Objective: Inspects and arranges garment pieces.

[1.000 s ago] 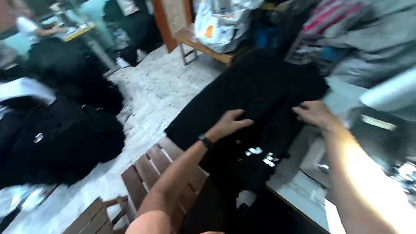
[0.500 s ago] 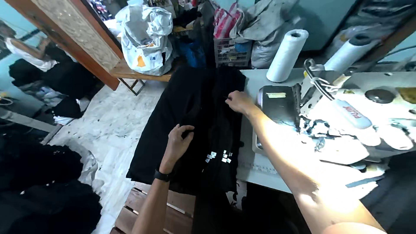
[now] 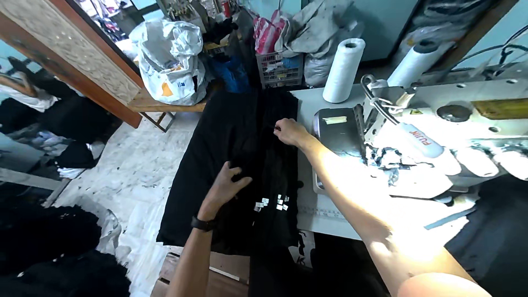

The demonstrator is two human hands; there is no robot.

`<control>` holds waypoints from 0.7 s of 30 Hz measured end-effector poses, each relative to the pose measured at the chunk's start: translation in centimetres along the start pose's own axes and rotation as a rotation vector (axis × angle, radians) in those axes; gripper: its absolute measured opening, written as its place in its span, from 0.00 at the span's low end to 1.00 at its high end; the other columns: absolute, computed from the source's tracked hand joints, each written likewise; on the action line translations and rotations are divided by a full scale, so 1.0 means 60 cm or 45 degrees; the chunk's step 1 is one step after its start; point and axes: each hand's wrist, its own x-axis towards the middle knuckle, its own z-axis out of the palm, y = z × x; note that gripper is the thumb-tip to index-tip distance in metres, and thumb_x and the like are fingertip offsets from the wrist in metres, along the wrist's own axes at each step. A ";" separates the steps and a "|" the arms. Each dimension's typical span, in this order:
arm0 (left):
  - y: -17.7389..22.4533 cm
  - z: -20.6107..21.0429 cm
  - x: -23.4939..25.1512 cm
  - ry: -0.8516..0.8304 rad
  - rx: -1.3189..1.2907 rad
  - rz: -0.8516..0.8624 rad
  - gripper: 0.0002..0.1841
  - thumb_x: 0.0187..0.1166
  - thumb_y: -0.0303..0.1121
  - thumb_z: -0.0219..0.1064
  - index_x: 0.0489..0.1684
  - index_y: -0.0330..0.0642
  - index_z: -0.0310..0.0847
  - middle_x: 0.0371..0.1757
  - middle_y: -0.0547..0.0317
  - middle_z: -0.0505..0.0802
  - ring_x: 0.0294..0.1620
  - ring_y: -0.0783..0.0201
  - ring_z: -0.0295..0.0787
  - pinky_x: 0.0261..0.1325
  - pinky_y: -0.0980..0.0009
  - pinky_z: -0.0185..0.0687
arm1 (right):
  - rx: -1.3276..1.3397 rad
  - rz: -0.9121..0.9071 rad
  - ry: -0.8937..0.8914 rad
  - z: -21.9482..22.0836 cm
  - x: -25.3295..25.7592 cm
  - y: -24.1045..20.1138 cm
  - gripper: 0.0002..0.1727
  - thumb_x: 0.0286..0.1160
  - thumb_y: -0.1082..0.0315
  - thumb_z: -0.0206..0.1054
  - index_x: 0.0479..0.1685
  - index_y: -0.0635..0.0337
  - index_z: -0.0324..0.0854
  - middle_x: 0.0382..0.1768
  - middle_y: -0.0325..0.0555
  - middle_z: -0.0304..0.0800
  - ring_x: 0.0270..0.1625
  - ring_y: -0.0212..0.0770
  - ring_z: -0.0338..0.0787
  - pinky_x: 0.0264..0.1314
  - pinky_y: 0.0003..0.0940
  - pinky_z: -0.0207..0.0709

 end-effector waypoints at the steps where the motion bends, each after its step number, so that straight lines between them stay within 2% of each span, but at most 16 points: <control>1: -0.008 -0.017 -0.006 0.101 -0.026 -0.032 0.16 0.77 0.36 0.73 0.50 0.29 0.89 0.70 0.32 0.83 0.73 0.44 0.80 0.75 0.46 0.75 | -0.003 0.010 0.004 -0.001 0.001 0.001 0.16 0.90 0.64 0.58 0.61 0.67 0.84 0.58 0.66 0.87 0.64 0.66 0.86 0.62 0.67 0.76; 3: -0.029 -0.039 -0.012 0.405 0.138 -0.102 0.12 0.74 0.31 0.75 0.45 0.29 0.89 0.61 0.35 0.88 0.66 0.42 0.83 0.68 0.40 0.76 | -0.010 0.032 0.012 -0.001 0.003 0.003 0.16 0.89 0.64 0.57 0.60 0.67 0.84 0.58 0.66 0.88 0.64 0.65 0.87 0.60 0.67 0.76; 4: -0.036 -0.043 -0.014 0.561 0.306 -0.155 0.14 0.71 0.30 0.77 0.49 0.31 0.89 0.65 0.33 0.87 0.70 0.36 0.80 0.70 0.32 0.69 | -0.018 0.040 0.013 -0.001 0.004 0.003 0.16 0.89 0.64 0.57 0.59 0.66 0.84 0.57 0.65 0.88 0.63 0.65 0.87 0.60 0.66 0.76; 6: -0.036 -0.033 -0.022 0.762 0.525 -0.134 0.21 0.68 0.23 0.75 0.61 0.31 0.83 0.79 0.26 0.75 0.83 0.23 0.63 0.77 0.20 0.48 | -0.036 0.046 0.009 0.000 0.005 0.001 0.16 0.90 0.64 0.57 0.58 0.66 0.84 0.57 0.64 0.88 0.63 0.64 0.87 0.60 0.66 0.77; 7: -0.027 -0.022 -0.026 0.783 0.563 -0.047 0.23 0.69 0.22 0.72 0.65 0.30 0.81 0.81 0.26 0.73 0.84 0.23 0.62 0.77 0.21 0.50 | -0.039 0.042 0.009 -0.001 0.007 0.001 0.16 0.90 0.64 0.57 0.58 0.66 0.84 0.57 0.65 0.88 0.63 0.64 0.87 0.60 0.66 0.76; 8: -0.014 -0.006 -0.029 0.736 0.542 0.060 0.23 0.72 0.23 0.70 0.68 0.30 0.80 0.80 0.27 0.75 0.82 0.27 0.68 0.76 0.27 0.60 | -0.040 0.035 0.008 -0.002 0.008 0.001 0.16 0.90 0.63 0.57 0.59 0.66 0.84 0.57 0.65 0.88 0.64 0.65 0.87 0.60 0.66 0.76; 10: 0.005 0.037 -0.026 0.486 0.303 0.212 0.25 0.80 0.34 0.68 0.74 0.31 0.77 0.76 0.33 0.80 0.77 0.40 0.77 0.75 0.44 0.75 | -0.028 0.019 0.010 -0.001 0.009 0.004 0.16 0.89 0.64 0.57 0.59 0.67 0.84 0.57 0.67 0.88 0.63 0.67 0.87 0.60 0.68 0.76; 12: 0.005 0.080 -0.010 0.221 0.032 0.211 0.32 0.78 0.47 0.72 0.75 0.32 0.76 0.80 0.33 0.75 0.79 0.42 0.74 0.77 0.48 0.75 | -0.012 0.010 0.018 0.000 0.011 0.008 0.16 0.89 0.64 0.58 0.59 0.68 0.84 0.57 0.68 0.88 0.63 0.67 0.87 0.60 0.69 0.76; 13: 0.000 0.095 -0.006 0.160 -0.034 0.205 0.32 0.75 0.50 0.74 0.68 0.31 0.81 0.79 0.33 0.75 0.79 0.41 0.73 0.78 0.48 0.73 | -0.008 0.010 0.018 0.000 0.010 0.009 0.16 0.89 0.64 0.58 0.58 0.68 0.84 0.57 0.68 0.88 0.63 0.67 0.87 0.60 0.69 0.76; 15: 0.000 0.087 -0.009 0.116 -0.136 0.214 0.24 0.75 0.46 0.73 0.50 0.28 0.89 0.72 0.37 0.82 0.74 0.47 0.78 0.76 0.51 0.74 | -0.008 0.014 0.013 -0.001 0.009 0.009 0.16 0.89 0.65 0.58 0.59 0.68 0.85 0.57 0.68 0.88 0.63 0.67 0.87 0.60 0.69 0.75; 16: -0.001 0.071 -0.012 0.152 -0.211 0.208 0.19 0.76 0.41 0.72 0.47 0.29 0.91 0.63 0.43 0.89 0.66 0.55 0.86 0.71 0.55 0.80 | -0.009 0.018 0.010 -0.002 0.009 0.009 0.17 0.89 0.65 0.58 0.60 0.68 0.84 0.58 0.67 0.88 0.63 0.67 0.86 0.61 0.69 0.75; 17: -0.007 0.056 -0.015 0.245 -0.319 0.174 0.14 0.76 0.35 0.71 0.47 0.30 0.89 0.50 0.49 0.94 0.53 0.63 0.91 0.61 0.61 0.86 | -0.015 0.027 0.002 -0.003 0.008 0.008 0.17 0.89 0.64 0.58 0.60 0.67 0.84 0.58 0.67 0.88 0.64 0.67 0.86 0.61 0.69 0.75; 18: -0.016 0.043 -0.015 0.355 -0.420 0.129 0.12 0.75 0.31 0.70 0.49 0.31 0.84 0.41 0.53 0.93 0.43 0.68 0.91 0.52 0.65 0.88 | -0.017 0.030 0.000 -0.003 0.008 0.007 0.16 0.89 0.64 0.58 0.59 0.67 0.84 0.58 0.67 0.88 0.64 0.67 0.86 0.61 0.69 0.75; 19: -0.026 0.033 -0.016 0.421 -0.454 0.094 0.17 0.76 0.29 0.68 0.59 0.31 0.76 0.43 0.51 0.91 0.43 0.68 0.90 0.50 0.66 0.87 | -0.016 0.029 0.001 -0.003 0.007 0.006 0.16 0.89 0.64 0.58 0.59 0.67 0.84 0.58 0.67 0.87 0.64 0.66 0.86 0.61 0.68 0.76; 20: -0.031 0.024 -0.018 0.452 -0.422 0.068 0.22 0.79 0.27 0.66 0.70 0.33 0.69 0.50 0.47 0.91 0.48 0.66 0.91 0.53 0.65 0.87 | -0.010 0.023 0.013 -0.003 0.007 0.004 0.16 0.89 0.64 0.58 0.59 0.67 0.84 0.58 0.66 0.88 0.64 0.66 0.86 0.60 0.68 0.76; 21: -0.033 0.022 -0.020 0.454 -0.332 0.072 0.22 0.83 0.25 0.62 0.74 0.32 0.67 0.58 0.44 0.90 0.57 0.64 0.90 0.60 0.64 0.85 | 0.000 0.016 0.032 -0.003 0.008 0.003 0.16 0.89 0.64 0.58 0.58 0.67 0.84 0.57 0.66 0.88 0.64 0.66 0.86 0.60 0.67 0.76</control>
